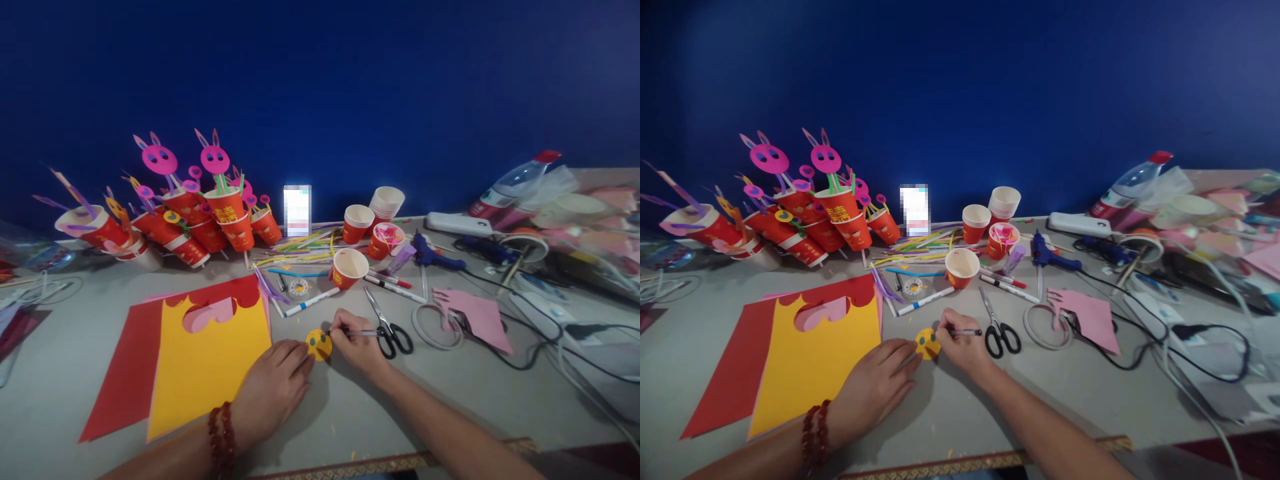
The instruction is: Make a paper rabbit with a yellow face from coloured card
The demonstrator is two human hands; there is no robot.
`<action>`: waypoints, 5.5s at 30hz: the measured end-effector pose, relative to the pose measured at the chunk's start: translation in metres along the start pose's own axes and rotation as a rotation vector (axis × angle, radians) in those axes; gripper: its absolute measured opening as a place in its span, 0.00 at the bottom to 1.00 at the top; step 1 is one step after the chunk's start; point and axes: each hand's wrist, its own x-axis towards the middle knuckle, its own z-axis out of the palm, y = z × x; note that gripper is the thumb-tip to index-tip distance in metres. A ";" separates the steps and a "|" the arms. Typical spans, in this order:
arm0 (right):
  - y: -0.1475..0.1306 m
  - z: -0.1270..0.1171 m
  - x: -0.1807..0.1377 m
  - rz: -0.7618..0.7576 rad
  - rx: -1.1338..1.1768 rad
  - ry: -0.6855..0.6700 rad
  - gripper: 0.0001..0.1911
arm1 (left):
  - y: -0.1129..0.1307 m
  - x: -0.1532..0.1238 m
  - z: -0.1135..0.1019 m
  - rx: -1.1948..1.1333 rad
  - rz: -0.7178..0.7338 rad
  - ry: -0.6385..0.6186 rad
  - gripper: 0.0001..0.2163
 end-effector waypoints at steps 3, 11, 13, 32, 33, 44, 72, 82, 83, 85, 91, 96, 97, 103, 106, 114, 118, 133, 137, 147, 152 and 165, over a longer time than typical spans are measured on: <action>-0.002 -0.001 0.000 -0.005 0.017 0.001 0.08 | 0.001 0.000 -0.001 0.002 0.000 0.002 0.14; -0.002 -0.001 0.000 0.004 0.036 0.001 0.09 | 0.001 0.001 -0.002 -0.005 0.000 0.002 0.15; -0.002 -0.001 -0.001 0.011 0.058 0.014 0.09 | 0.000 0.001 -0.002 -0.008 0.002 0.002 0.15; 0.002 0.001 0.000 0.032 0.017 0.045 0.09 | 0.000 0.001 -0.002 -0.017 0.012 0.027 0.15; 0.003 0.001 0.000 0.033 0.017 0.042 0.10 | 0.000 0.001 -0.002 -0.018 0.012 0.025 0.15; 0.001 0.001 0.000 0.027 0.012 0.035 0.09 | 0.000 0.001 -0.002 -0.007 0.011 0.031 0.15; 0.001 0.000 0.001 0.005 -0.030 0.030 0.09 | 0.001 0.000 -0.002 -0.011 0.016 0.015 0.15; -0.001 -0.001 0.001 -0.006 -0.020 0.039 0.09 | 0.000 0.001 -0.002 -0.013 0.017 0.030 0.16; -0.001 -0.001 0.001 -0.004 -0.018 0.039 0.09 | 0.000 0.001 -0.002 -0.012 0.017 0.030 0.16; 0.000 -0.001 0.000 -0.001 -0.015 0.038 0.09 | 0.000 0.001 -0.001 -0.016 0.014 0.026 0.16; 0.001 0.000 0.000 -0.005 0.005 0.031 0.09 | -0.001 0.001 0.000 -0.018 0.009 0.024 0.16; 0.001 0.000 -0.001 -0.001 0.028 0.021 0.09 | 0.000 0.000 0.000 -0.012 0.007 0.020 0.16; 0.001 0.000 -0.001 -0.001 0.035 0.020 0.09 | 0.000 0.001 0.000 -0.011 0.009 0.021 0.16; 0.000 -0.001 -0.001 0.015 0.064 0.051 0.10 | 0.000 0.002 -0.001 -0.002 0.012 0.021 0.15; -0.002 -0.002 0.001 0.058 0.133 0.082 0.08 | -0.001 0.002 0.001 -0.008 0.010 0.020 0.16; -0.001 -0.001 0.003 0.132 0.313 0.068 0.03 | 0.001 0.000 0.000 -0.027 0.001 0.051 0.15; 0.003 -0.001 0.002 0.069 0.254 0.089 0.06 | 0.004 0.000 0.000 -0.022 -0.009 0.084 0.14; -0.013 -0.043 -0.016 -0.170 -0.050 -0.018 0.11 | 0.008 -0.007 0.001 -0.093 -0.063 0.191 0.14; -0.013 -0.043 -0.034 -0.101 -0.031 0.023 0.11 | -0.003 0.002 -0.013 -0.175 -0.118 0.240 0.09; -0.017 -0.022 -0.027 0.086 0.183 0.031 0.04 | -0.008 0.023 -0.016 -0.083 -0.092 0.239 0.10; -0.022 -0.011 -0.028 0.120 0.174 0.022 0.04 | 0.006 -0.001 0.003 -0.043 0.122 0.229 0.13; -0.011 0.006 -0.024 0.033 0.024 0.018 0.08 | 0.006 -0.003 0.006 -0.134 0.082 0.121 0.14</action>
